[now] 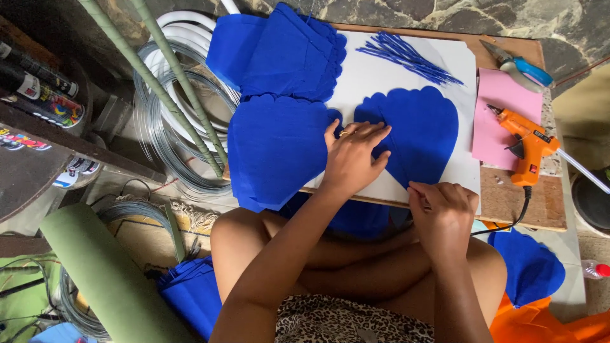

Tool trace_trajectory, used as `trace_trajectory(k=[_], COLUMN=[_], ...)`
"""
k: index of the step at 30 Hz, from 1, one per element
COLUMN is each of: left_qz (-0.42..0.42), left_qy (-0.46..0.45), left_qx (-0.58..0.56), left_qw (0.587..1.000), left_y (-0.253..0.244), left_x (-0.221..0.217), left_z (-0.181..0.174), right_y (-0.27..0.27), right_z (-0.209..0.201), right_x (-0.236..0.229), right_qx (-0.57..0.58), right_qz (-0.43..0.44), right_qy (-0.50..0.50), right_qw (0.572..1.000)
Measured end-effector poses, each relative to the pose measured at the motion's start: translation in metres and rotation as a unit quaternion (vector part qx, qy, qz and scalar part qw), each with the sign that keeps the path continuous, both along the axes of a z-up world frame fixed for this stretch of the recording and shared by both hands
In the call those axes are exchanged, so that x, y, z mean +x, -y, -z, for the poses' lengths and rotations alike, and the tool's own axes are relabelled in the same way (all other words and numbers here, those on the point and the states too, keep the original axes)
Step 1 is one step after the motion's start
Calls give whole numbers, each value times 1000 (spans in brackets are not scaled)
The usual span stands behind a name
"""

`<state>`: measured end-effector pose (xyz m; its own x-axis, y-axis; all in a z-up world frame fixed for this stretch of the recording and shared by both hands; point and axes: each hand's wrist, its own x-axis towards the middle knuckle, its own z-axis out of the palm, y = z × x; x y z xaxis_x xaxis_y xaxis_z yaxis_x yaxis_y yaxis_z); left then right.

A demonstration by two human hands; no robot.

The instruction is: Trimming the edges of blue fabric petals and gluing thin support wires to them using a hot glue gun.

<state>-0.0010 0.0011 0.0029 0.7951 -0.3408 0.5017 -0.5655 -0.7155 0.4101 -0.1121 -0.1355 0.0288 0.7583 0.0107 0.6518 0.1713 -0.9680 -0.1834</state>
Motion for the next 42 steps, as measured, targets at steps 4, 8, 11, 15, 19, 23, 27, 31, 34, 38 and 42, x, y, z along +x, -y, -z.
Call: trace_trajectory(k=[4,8,11,15,19,23,27,31,34,38,42], left_qz=[-2,-15,-17,-16,-14,-14,-22,-16,-13,-2,1], left_qy=[10,30,38,39,42,47,32,27,36,53,48], left_qx=[-4,-1,-1,-7,-10,-8,10,16,21,46,53], left_qw=[1000,999,999,999,999,999,999,999,999,998,997], left_y=[-1,1,1,3,4,5,4,5,4,6,6], left_x=[0,1,1,1,0,-2,-10,-9,-9,-9,-8], left_z=[1,2,1,1,-2,-7,-28,-27,-24,-25,-24], right_y=[-1,-1,-1,-1,1,5,53,114,131,140,153], right_z=[1,0,-1,1,4,0,-16,-4,1,12,11], right_x=[0,-1,-2,-1,-2,-2,-2,8,16,26,25], right_qx=[3,1,2,-1,-11,44,77,44,93,181,308], right_qz=[0,4,3,6,14,-26,28,172,197,171,199], right_qy=[-4,-7,-5,-9,-9,-6,4,31,-30,-73,-127], right_qw=[1000,1000,1000,1000,1000,999,997,984,976,966,922])
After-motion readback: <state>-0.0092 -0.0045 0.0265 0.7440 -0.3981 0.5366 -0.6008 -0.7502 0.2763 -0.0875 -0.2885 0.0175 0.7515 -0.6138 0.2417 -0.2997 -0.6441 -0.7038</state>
